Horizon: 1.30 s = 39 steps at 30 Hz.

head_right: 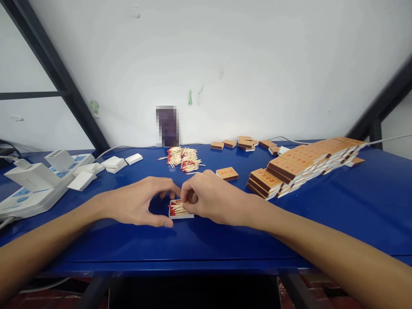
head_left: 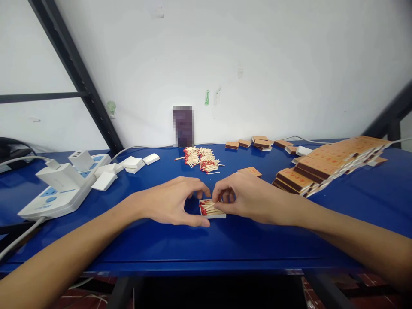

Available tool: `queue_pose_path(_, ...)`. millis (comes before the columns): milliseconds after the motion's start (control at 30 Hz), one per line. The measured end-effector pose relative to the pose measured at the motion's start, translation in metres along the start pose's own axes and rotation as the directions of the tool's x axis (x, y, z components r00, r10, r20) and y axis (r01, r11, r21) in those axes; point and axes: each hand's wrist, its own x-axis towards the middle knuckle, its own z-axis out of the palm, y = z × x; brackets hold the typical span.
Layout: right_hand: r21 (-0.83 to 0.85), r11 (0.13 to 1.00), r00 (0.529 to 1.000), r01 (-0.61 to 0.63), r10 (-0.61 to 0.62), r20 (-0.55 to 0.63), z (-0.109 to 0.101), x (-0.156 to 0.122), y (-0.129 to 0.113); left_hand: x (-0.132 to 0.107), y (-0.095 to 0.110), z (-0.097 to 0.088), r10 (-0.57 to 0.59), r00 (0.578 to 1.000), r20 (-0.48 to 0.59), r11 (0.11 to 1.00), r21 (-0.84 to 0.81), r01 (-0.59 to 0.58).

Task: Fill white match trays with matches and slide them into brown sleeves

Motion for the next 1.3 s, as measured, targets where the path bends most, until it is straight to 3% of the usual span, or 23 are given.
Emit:
queue_pose_path(367,0.008,0.997,0.994,0.077,-0.078,0.073,-0.002,0.001,0.000,0.002,-0.005,0.007,0.026,0.999,-0.039,0.999,0.020,-0.025)
queue_pose_path(767,-0.071,0.983,0.984,0.167,-0.163,0.066,-0.017,0.002,0.002,0.002,-0.022,0.005,0.085,0.996,-0.009,0.990,-0.115,-0.086)
queue_pose_path(1033,0.004,0.997,0.981,0.076,-0.075,0.176,-0.012,0.005,0.011,0.006,-0.023,0.011,0.054,0.998,-0.024,0.992,-0.113,-0.056)
queue_pose_path(1300,0.036,0.998,0.984,0.059,-0.064,0.168,-0.010,0.004,0.009,0.007,-0.023,0.015,0.046,0.998,-0.040,0.994,-0.096,-0.050)
